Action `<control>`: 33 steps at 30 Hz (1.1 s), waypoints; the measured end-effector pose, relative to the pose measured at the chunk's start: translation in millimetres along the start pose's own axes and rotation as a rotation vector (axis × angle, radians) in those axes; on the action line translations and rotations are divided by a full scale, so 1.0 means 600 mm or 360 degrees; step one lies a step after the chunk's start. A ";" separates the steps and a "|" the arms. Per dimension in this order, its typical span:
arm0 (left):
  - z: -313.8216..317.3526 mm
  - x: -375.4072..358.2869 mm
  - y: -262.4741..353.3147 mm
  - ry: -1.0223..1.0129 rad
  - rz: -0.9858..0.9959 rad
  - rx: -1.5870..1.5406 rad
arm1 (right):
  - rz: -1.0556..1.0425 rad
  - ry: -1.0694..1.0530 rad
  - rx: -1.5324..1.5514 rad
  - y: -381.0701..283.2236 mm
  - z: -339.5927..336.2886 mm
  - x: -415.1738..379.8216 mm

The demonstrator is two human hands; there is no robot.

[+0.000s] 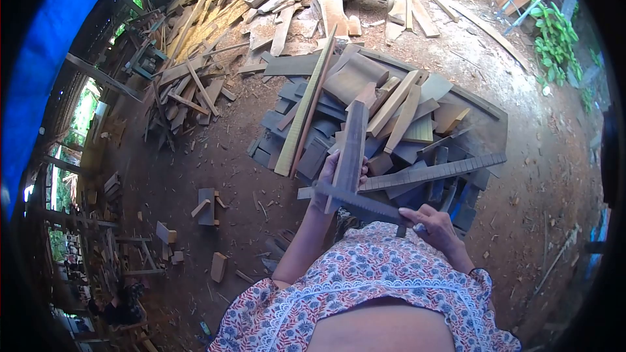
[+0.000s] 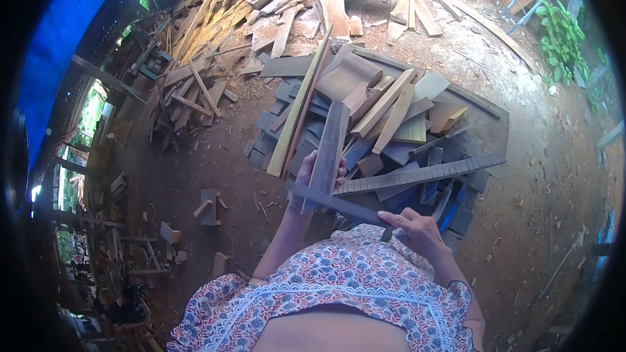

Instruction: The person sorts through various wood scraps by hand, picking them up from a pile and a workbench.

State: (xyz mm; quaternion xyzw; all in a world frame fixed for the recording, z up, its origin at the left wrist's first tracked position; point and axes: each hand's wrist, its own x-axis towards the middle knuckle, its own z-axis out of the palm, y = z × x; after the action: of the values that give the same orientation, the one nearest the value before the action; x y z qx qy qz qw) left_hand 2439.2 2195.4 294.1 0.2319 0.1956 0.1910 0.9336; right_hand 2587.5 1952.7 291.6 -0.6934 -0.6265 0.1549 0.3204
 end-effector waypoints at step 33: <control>-0.016 0.367 -0.071 0.0318 0.0478 0.3093 | 0.1073 0.0885 0.0264 0.136 0.037 -0.097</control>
State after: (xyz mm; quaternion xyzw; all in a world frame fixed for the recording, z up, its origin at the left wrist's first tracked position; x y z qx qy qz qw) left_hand 2633.7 2262.7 203.8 0.9028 0.3138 0.0825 0.2823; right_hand 2626.8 1901.4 212.3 -0.8463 -0.2408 0.1080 0.4628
